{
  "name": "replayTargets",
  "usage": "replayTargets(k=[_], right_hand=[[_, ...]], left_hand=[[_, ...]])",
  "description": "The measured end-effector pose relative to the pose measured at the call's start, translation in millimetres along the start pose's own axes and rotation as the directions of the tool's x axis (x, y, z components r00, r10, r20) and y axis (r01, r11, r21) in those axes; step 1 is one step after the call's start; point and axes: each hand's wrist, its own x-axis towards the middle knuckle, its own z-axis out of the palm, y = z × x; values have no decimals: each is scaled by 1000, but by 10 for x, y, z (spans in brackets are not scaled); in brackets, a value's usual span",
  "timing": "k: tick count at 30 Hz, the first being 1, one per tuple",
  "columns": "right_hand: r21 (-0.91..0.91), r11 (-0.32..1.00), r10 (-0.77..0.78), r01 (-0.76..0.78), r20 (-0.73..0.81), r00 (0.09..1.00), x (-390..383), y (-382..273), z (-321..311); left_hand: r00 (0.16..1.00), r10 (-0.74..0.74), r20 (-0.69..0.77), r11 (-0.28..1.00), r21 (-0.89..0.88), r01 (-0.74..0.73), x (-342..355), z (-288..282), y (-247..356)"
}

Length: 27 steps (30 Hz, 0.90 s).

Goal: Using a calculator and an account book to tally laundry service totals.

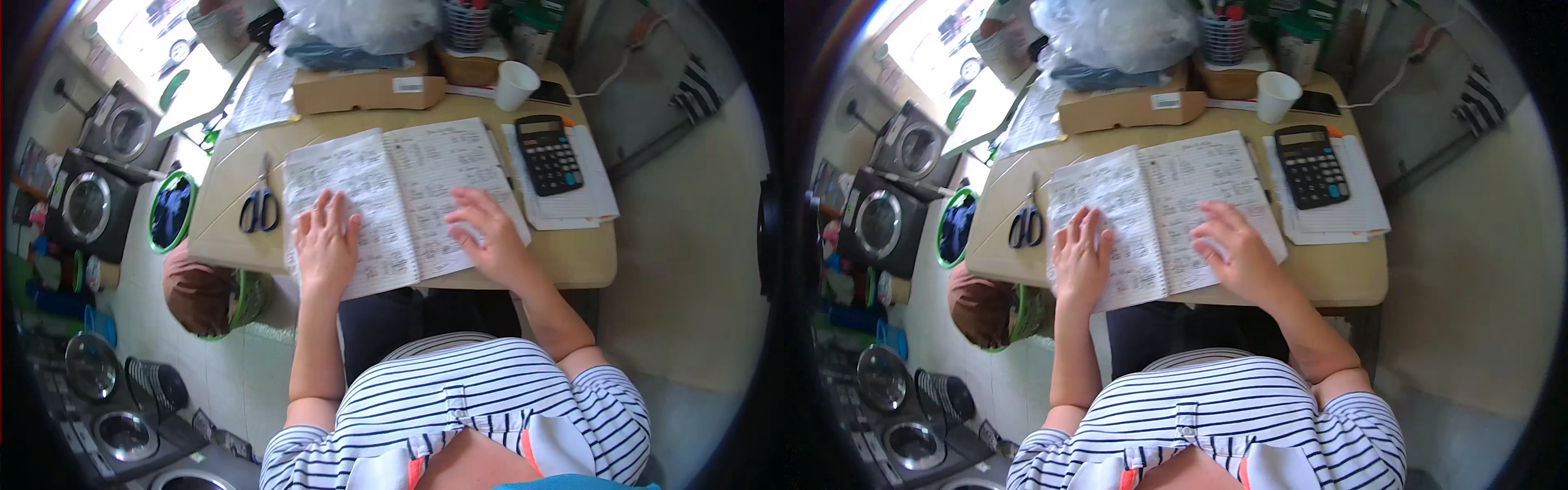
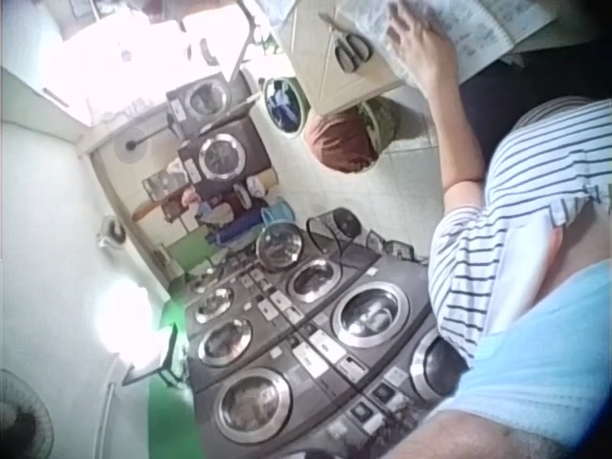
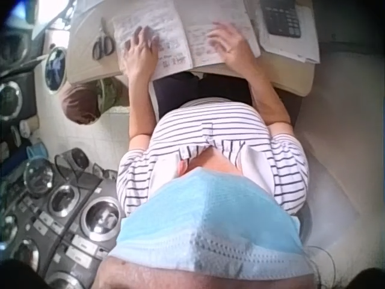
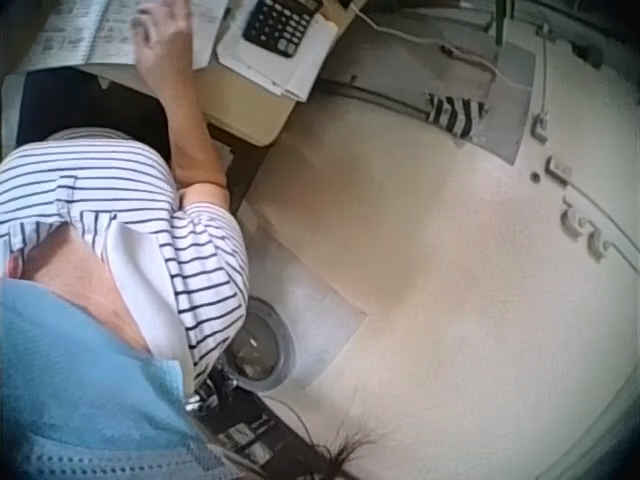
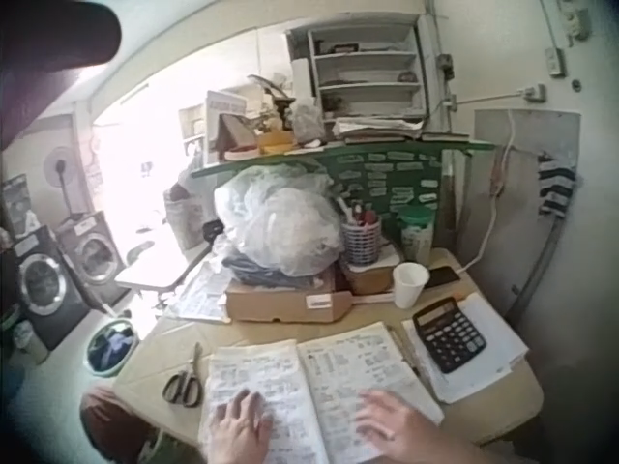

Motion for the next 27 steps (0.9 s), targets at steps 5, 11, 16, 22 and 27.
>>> replayTargets(k=[5, 11, 16, 22, 27], right_hand=[[-224, 941, 154, -253, -384, 911, -219, 584, -640], [-301, 839, 299, -454, -442, 846, -376, 871, -982], [-458, 750, 357, -477, -326, 875, -267, 831, -930], [-331, 846, 313, -419, -328, 891, -230, 967, -959], [-417, 757, 329, -503, -422, 845, -336, 946, -964]], left_hand=[[999, -48, -19, 997, 60, 49, -70, -27, 48], [999, -34, -9, 997, 64, 35, -51, -75, 105], [999, -27, -20, 998, 50, 28, -46, -63, 96], [999, -33, -22, 998, 56, 34, -52, -68, 105], [999, -44, -11, 997, 60, 45, -44, -78, 124]])
